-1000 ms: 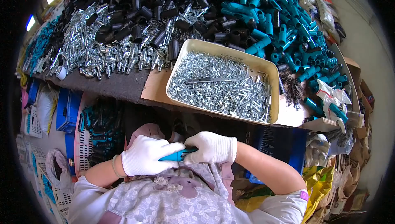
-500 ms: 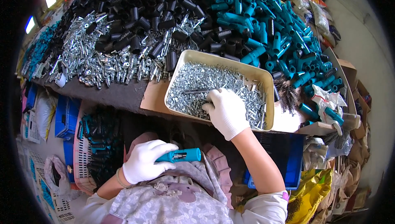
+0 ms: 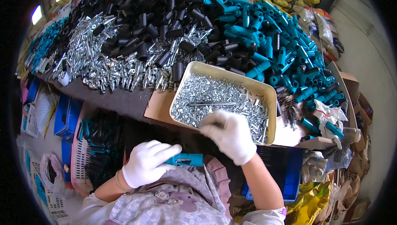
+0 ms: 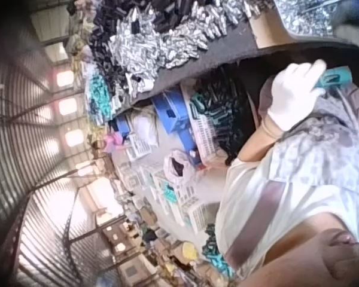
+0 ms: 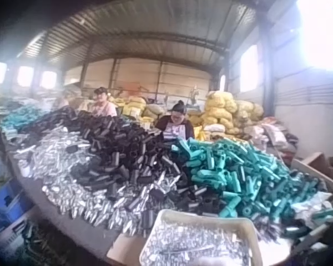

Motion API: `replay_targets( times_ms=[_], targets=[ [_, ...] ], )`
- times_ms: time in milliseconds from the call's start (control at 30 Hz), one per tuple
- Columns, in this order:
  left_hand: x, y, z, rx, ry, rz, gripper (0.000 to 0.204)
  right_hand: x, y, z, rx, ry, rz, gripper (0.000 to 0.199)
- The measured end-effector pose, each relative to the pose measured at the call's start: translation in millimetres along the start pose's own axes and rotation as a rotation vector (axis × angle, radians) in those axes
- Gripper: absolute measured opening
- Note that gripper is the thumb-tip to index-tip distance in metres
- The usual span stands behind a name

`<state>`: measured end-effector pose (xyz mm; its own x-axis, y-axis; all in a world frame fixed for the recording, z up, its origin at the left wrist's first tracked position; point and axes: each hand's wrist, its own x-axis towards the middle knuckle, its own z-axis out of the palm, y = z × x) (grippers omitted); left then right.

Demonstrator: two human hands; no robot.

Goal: Manually assembling plastic and metal tool components on a workbench in a factory environment.

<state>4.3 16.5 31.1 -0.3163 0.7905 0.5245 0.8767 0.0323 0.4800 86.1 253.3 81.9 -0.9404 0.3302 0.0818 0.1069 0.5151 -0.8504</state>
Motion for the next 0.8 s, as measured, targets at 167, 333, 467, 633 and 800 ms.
replay_targets(
  times_ms=[167,333,467,633,800],
  targets=[
    [5,3,1,0.142,-0.050,0.010,0.067,-31,0,46,-0.015,-0.132,-0.066,0.013],
    [-1,-3,10,0.098,0.016,0.003,0.058,-47,16,53,0.042,-0.105,-0.285,0.013],
    [3,0,6,0.129,-0.006,0.018,0.057,-51,17,51,-0.072,-0.102,-0.362,0.028],
    [-1,4,6,0.094,-0.043,-0.027,0.071,-57,7,49,-0.289,-0.165,-0.337,0.049],
    [-2,13,2,-0.158,-0.127,-0.273,0.069,-50,15,44,-0.544,-0.151,-0.693,0.045]
  ],
)
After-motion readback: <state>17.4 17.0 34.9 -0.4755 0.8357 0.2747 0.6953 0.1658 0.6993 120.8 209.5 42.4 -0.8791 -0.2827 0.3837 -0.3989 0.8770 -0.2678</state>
